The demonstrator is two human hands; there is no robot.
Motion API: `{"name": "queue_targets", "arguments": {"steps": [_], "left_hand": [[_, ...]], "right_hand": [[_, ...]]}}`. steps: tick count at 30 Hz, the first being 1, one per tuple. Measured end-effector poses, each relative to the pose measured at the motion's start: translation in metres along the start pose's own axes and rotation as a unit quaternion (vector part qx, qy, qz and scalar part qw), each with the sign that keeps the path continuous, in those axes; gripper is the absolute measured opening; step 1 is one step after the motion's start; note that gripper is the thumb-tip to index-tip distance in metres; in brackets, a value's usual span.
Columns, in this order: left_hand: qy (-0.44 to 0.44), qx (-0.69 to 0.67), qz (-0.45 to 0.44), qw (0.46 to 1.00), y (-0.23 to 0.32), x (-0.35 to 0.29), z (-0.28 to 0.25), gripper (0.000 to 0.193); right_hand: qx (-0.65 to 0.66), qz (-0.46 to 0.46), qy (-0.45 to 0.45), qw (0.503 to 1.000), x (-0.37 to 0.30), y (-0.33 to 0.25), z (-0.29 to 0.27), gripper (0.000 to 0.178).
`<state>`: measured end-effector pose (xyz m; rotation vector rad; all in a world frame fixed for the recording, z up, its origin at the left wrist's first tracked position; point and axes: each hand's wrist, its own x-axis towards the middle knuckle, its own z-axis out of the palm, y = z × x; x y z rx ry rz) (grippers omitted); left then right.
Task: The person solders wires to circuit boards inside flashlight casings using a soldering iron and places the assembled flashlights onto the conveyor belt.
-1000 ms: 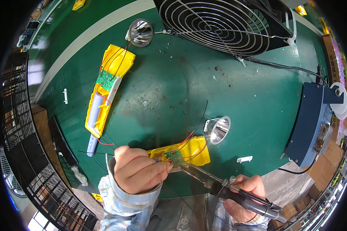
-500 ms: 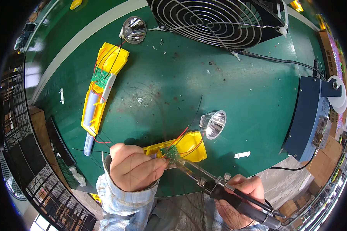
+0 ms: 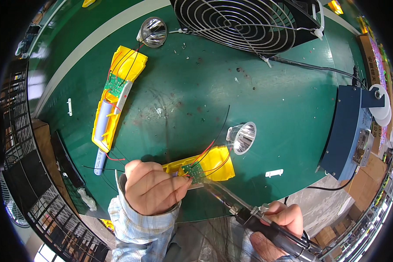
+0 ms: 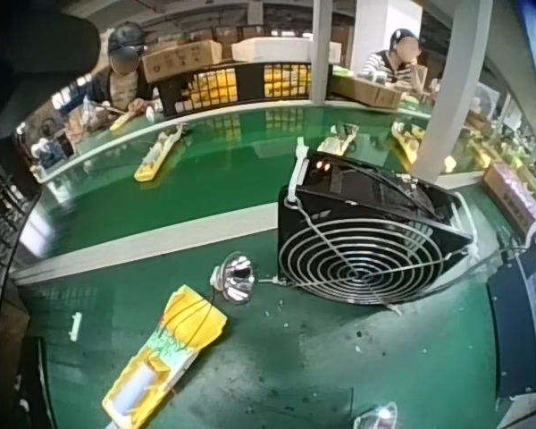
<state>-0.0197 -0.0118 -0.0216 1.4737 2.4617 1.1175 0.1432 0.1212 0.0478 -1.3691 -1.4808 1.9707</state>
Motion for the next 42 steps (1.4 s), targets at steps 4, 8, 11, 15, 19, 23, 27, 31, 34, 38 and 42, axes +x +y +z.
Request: {"name": "queue_targets", "arguments": {"steps": [4,8,11,15,19,23,27,31,34,38,42], "left_hand": [[-0.004,0.011,0.006,1.000,-0.001,0.000,-0.001,0.017],[-0.007,0.000,0.003,1.000,0.000,0.002,-0.001,0.017],[-0.007,-0.001,0.001,1.000,-0.001,0.000,-0.001,0.016],[0.003,-0.013,-0.001,1.000,0.000,0.001,-0.001,0.016],[-0.003,-0.006,0.000,1.000,-0.001,0.001,0.000,0.016],[0.001,0.002,-0.001,1.000,-0.001,0.000,-0.001,0.015],[0.003,-0.021,-0.002,1.000,-0.001,0.001,0.001,0.015],[-0.012,-0.013,-0.001,1.000,0.000,0.003,-0.002,0.017],[-0.004,-0.011,-0.003,1.000,0.000,0.002,-0.002,0.017],[-0.004,-0.014,-0.008,1.000,0.002,0.003,-0.001,0.016],[0.000,-0.018,-0.025,1.000,0.002,0.002,-0.001,0.018]], "right_hand": [[0.069,-0.028,-0.001,0.997,0.001,0.005,0.005,0.037],[0.075,-0.067,-0.023,0.995,0.008,0.004,0.008,0.020],[0.035,-0.063,-0.070,0.995,0.010,0.001,0.004,0.015],[0.016,-0.073,-0.056,0.996,0.008,0.002,0.005,0.015],[-0.035,-0.076,-0.086,0.993,0.008,0.004,-0.002,0.019],[-0.018,-0.082,-0.076,0.994,0.009,0.013,0.000,0.025],[-0.047,-0.076,-0.105,0.990,0.004,0.010,-0.012,0.028],[-0.001,-0.075,-0.111,0.991,0.006,0.006,-0.003,0.031],[-0.072,-0.137,-0.122,0.980,0.006,0.012,-0.002,0.023],[-0.212,-0.255,-0.139,0.933,0.004,0.016,0.001,0.019],[-0.233,-0.222,-0.152,0.934,0.005,0.009,0.006,0.017]]}}
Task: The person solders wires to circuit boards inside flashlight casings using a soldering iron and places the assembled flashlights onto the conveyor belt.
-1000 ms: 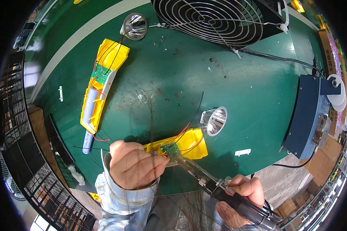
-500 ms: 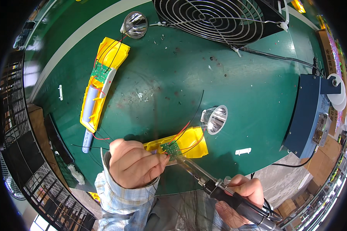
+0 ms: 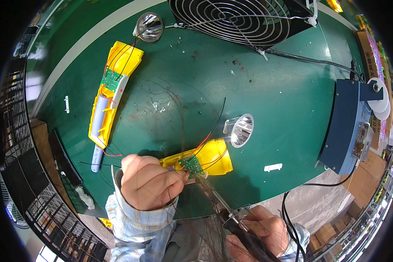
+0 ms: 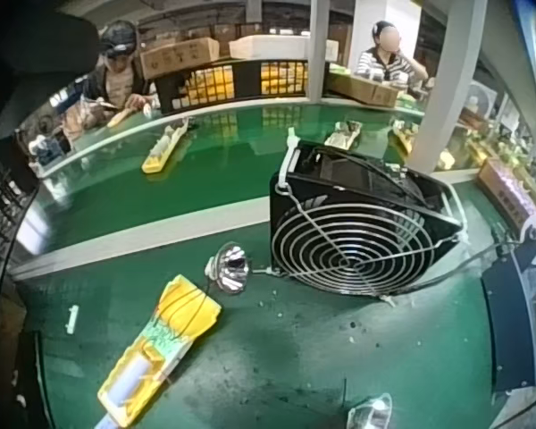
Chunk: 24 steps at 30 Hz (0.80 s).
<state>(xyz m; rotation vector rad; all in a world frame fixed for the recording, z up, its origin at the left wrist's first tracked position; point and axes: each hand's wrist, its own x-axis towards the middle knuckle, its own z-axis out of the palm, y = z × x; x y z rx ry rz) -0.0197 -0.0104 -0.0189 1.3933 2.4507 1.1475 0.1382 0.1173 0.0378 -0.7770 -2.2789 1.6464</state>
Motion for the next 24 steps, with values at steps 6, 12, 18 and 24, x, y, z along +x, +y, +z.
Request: {"name": "queue_targets", "arguments": {"steps": [6,12,18,24], "left_hand": [[0.005,-0.018,0.000,1.000,0.003,0.002,0.001,0.020],[0.008,-0.018,0.013,1.000,0.000,0.003,0.001,0.021],[0.038,-0.026,0.039,0.998,-0.002,0.000,0.004,0.021],[0.062,-0.003,0.072,0.995,-0.008,-0.003,0.009,0.020]], "right_hand": [[-0.044,0.060,-0.038,0.997,0.010,-0.029,-0.008,0.019],[-0.002,0.056,0.048,0.997,0.005,-0.010,0.003,0.020],[-0.092,-0.082,-0.072,0.990,0.019,-0.018,-0.016,0.020],[0.279,0.110,0.154,0.942,0.007,-0.027,0.004,0.026]]}}
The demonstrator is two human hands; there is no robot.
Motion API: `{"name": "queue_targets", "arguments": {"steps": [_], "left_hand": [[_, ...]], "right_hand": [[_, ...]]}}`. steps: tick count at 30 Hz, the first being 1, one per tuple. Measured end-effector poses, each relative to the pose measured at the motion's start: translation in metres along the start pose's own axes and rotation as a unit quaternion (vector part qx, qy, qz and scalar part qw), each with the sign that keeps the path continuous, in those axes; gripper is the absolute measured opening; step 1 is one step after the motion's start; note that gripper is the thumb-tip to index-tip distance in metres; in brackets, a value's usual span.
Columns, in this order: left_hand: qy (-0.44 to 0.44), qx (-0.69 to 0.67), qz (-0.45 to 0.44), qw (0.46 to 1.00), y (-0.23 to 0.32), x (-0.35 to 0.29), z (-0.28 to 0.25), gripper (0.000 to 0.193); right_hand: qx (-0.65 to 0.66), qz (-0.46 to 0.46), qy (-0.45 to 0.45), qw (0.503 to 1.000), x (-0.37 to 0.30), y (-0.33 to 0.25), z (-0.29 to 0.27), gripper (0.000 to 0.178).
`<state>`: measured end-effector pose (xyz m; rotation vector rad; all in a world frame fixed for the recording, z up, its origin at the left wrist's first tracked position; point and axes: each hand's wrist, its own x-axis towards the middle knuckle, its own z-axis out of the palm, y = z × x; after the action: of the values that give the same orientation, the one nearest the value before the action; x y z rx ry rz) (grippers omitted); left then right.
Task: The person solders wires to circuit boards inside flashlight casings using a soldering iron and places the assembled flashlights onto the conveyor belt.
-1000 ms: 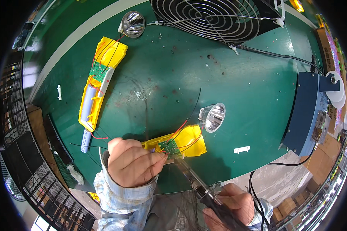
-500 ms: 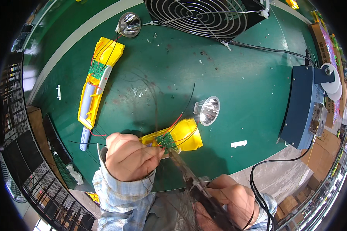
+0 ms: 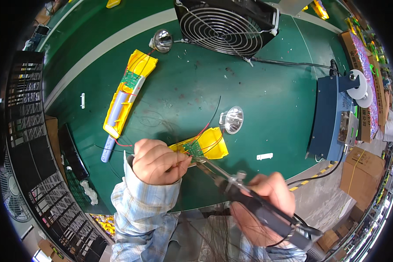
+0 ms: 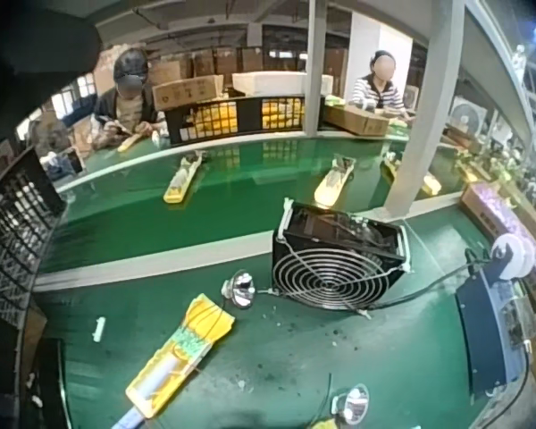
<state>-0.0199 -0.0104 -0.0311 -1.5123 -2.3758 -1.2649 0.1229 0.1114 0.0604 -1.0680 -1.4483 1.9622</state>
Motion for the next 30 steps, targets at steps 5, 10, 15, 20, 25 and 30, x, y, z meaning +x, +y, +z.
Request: {"name": "queue_targets", "arguments": {"steps": [5,10,15,20,25,30], "left_hand": [[-0.024,0.027,0.017,0.999,0.003,0.001,-0.008,0.023],[0.042,0.086,-0.018,0.995,0.031,0.002,-0.041,0.034],[0.014,0.150,-0.271,0.951,0.034,-0.037,-0.073,0.017],[0.114,-0.015,-0.297,0.948,0.013,-0.035,-0.052,0.020],[0.042,-0.113,-0.152,0.981,0.007,-0.025,-0.048,0.008],[0.063,-0.058,-0.098,0.992,0.003,-0.022,-0.038,0.022]], "right_hand": [[-0.119,0.026,-0.003,0.993,-0.014,-0.023,-0.029,0.036],[-0.132,0.011,-0.016,0.991,-0.020,-0.019,-0.048,0.037],[-0.138,0.023,-0.021,0.990,-0.019,-0.014,-0.051,0.039],[-0.121,0.001,-0.029,0.992,-0.014,-0.008,-0.053,0.035],[-0.182,-0.011,-0.050,0.982,-0.008,-0.007,-0.058,0.030],[-0.181,-0.008,-0.040,0.983,-0.004,-0.002,-0.060,0.030]]}}
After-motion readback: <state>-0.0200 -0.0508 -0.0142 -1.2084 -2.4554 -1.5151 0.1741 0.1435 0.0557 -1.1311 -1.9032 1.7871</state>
